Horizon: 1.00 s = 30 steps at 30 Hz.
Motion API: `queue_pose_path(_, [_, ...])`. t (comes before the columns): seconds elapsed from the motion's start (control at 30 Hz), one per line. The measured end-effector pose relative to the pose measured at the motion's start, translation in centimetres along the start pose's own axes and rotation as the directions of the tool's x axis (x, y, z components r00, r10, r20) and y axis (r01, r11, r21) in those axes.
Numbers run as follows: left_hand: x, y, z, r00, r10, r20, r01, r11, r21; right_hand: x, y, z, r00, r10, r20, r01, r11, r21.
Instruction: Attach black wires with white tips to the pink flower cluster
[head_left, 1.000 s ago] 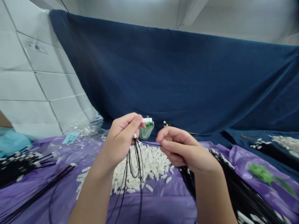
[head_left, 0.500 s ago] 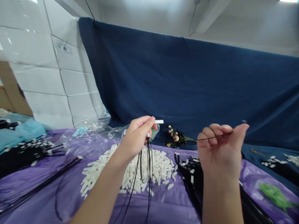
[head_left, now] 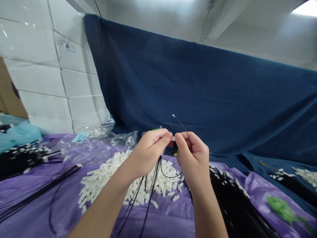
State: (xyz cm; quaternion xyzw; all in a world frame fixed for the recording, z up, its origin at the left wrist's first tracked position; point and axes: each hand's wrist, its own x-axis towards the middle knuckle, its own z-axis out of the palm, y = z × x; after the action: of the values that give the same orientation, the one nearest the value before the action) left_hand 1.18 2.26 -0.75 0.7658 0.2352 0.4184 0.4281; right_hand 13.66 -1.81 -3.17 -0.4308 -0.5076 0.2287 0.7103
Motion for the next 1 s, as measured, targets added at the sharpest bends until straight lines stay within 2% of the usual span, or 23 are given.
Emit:
queue_pose_path(0.1, [-0.3, 0.2, -0.2, 0.998, 0.022, 0.055, -0.024, 0.999, 0.048, 0.0, -0.4, -0.7, 0.999, -0.015, 0.040, 0.018, 0.996, -0.085])
queue_pose_path(0.23, [-0.4, 0.2, -0.2, 0.994, -0.038, 0.103, 0.030, 0.997, 0.074, 0.1, -0.6, -1.7, 0.980, 0.056, 0.194, -0.027, 0.989, -0.147])
queue_pose_path(0.33, [-0.2, 0.0, -0.1, 0.990, -0.050, 0.133, 0.042, 0.997, 0.058, 0.2, -0.2, -1.5, 0.977, 0.071, 0.201, -0.060, 0.996, -0.059])
queue_pose_path(0.47, [0.0, 0.0, -0.3, 0.983, -0.034, 0.183, 0.044, 0.998, -0.049, 0.4, 0.4, -0.8, 0.978, 0.095, 0.187, -0.114, 0.989, 0.096])
queue_pose_path(0.53, [0.0, 0.0, -0.4, 0.982, -0.060, 0.181, 0.077, 0.993, -0.091, 0.6, 0.5, -0.5, 0.988, 0.102, 0.120, -0.124, 0.974, 0.189])
queue_pose_path(0.63, [0.1, 0.0, -0.4, 0.985, -0.115, 0.130, 0.140, 0.968, -0.208, 0.7, 0.3, -0.6, 0.997, -0.008, -0.074, 0.025, 0.970, 0.240])
queue_pose_path(0.73, [0.2, -0.1, -0.3, 0.985, -0.162, 0.068, 0.175, 0.912, -0.371, 0.3, -0.2, -1.2, 0.966, -0.193, -0.172, 0.218, 0.967, 0.134])
queue_pose_path(0.9, [0.3, -0.1, -0.3, 0.985, -0.169, 0.042, 0.168, 0.848, -0.502, -0.6, -1.2, -2.1, 0.911, -0.381, -0.161, 0.348, 0.916, -0.200])
queue_pose_path(1.0, [0.2, -0.1, -0.2, 0.987, -0.158, 0.039, 0.155, 0.841, -0.519, -0.9, -1.5, -2.1, 0.876, -0.459, -0.146, 0.400, 0.863, -0.308])
